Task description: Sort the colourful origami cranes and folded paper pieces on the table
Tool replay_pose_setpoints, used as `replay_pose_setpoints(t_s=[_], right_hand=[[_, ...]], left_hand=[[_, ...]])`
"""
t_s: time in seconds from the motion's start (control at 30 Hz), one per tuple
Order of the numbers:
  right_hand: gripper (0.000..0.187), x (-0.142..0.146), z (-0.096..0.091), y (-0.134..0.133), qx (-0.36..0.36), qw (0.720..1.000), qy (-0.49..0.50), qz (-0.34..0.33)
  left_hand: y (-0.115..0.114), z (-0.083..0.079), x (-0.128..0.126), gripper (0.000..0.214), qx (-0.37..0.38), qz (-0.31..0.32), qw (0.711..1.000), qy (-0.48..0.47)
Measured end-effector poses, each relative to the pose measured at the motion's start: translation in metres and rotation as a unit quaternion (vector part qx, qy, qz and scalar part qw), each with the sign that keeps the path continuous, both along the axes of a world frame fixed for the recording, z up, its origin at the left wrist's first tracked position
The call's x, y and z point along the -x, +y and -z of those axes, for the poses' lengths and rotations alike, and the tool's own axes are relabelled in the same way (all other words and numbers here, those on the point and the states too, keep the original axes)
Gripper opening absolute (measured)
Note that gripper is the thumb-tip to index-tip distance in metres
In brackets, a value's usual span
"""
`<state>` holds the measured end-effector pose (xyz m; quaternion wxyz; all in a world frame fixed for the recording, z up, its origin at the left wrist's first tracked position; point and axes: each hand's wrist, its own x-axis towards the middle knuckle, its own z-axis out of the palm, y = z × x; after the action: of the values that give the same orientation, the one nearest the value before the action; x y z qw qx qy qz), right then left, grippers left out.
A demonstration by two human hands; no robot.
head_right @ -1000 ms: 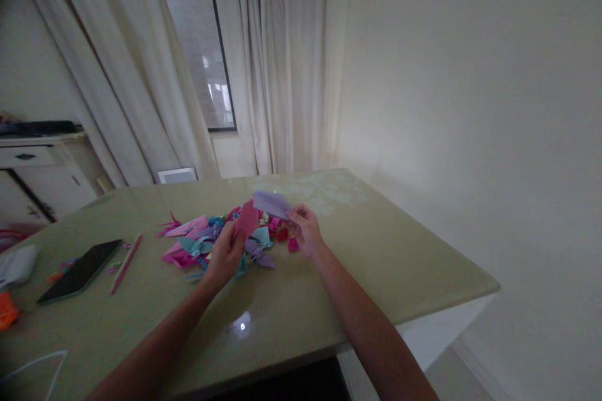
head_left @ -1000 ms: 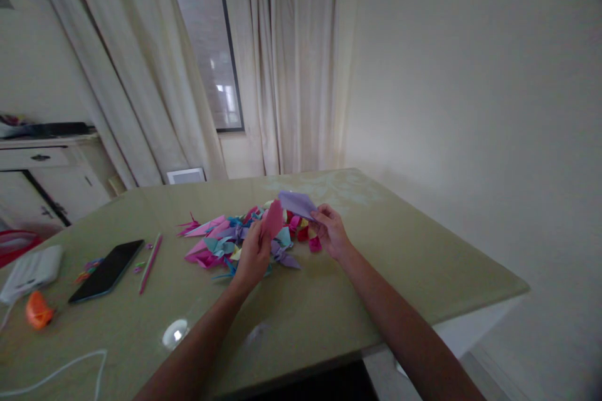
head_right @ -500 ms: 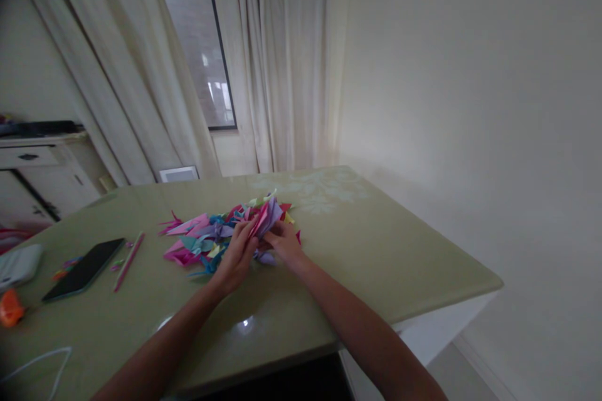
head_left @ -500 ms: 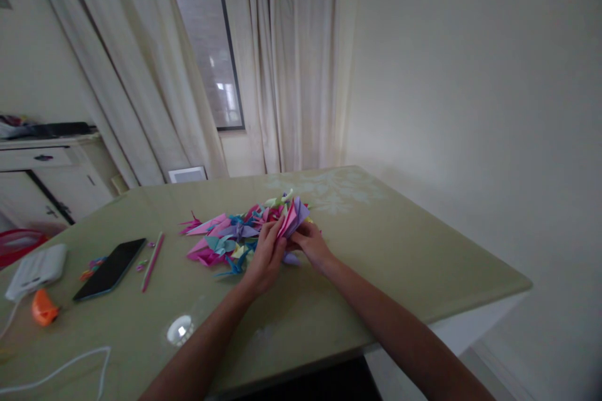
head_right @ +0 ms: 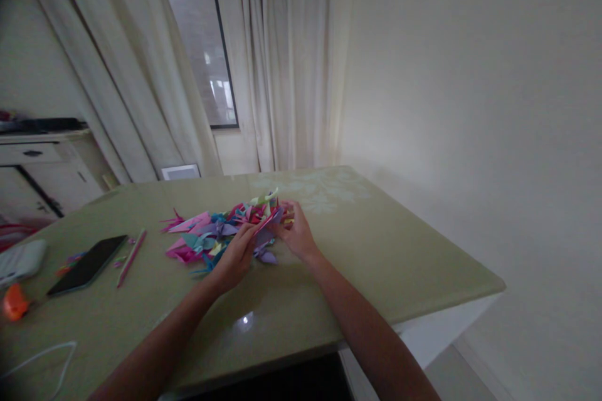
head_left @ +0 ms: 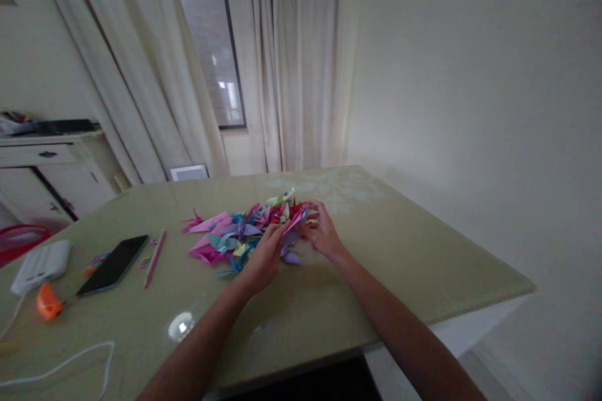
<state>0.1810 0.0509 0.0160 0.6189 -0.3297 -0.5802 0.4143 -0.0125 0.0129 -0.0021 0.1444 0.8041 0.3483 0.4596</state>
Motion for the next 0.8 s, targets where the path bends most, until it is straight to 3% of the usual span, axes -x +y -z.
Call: replay_pose_setpoints(t_s=[0.03, 0.1, 0.17, 0.27, 0.43, 0.57, 0.67, 0.73, 0.8], right_hand=[[0.061, -0.004, -0.003, 0.000, -0.004, 1.000, 0.012, -0.012], [0.047, -0.012, -0.009, 0.001, -0.001, 0.998, -0.004, -0.055], [0.030, -0.016, -0.012, 0.000, 0.013, 0.997, -0.026, -0.078], [0.030, -0.014, -0.011, -0.003, 0.026, 0.996, -0.025, -0.084], [0.026, -0.002, -0.003, -0.008, 0.008, 0.993, -0.036, -0.113], [0.022, -0.005, -0.002, -0.006, -0.036, 0.994, -0.068, -0.079], [0.023, -0.013, -0.005, -0.004, -0.004, 0.990, -0.110, -0.085], [0.026, -0.017, -0.007, -0.003, 0.034, 0.990, -0.113, -0.083], [0.031, -0.019, -0.009, 0.000, 0.048, 0.995, -0.073, -0.047]], left_hand=[[-0.001, -0.001, 0.000, 0.045, 0.005, 0.004, 1.000, 0.005], [-0.003, -0.004, 0.001, 0.042, 0.018, -0.006, 1.000, 0.011], [-0.003, -0.007, 0.004, 0.033, 0.035, -0.056, 0.998, 0.009], [-0.002, -0.010, 0.009, 0.023, 0.031, -0.115, 0.993, 0.025], [0.002, -0.004, 0.013, 0.027, -0.020, -0.063, 0.996, 0.065], [0.002, -0.002, 0.013, 0.037, -0.026, -0.036, 0.995, 0.093], [0.003, -0.007, 0.017, 0.035, -0.028, -0.031, 0.993, 0.113], [0.007, -0.012, 0.026, 0.031, -0.033, -0.082, 0.992, 0.095], [0.012, -0.016, 0.041, 0.032, -0.048, -0.181, 0.980, 0.061]])
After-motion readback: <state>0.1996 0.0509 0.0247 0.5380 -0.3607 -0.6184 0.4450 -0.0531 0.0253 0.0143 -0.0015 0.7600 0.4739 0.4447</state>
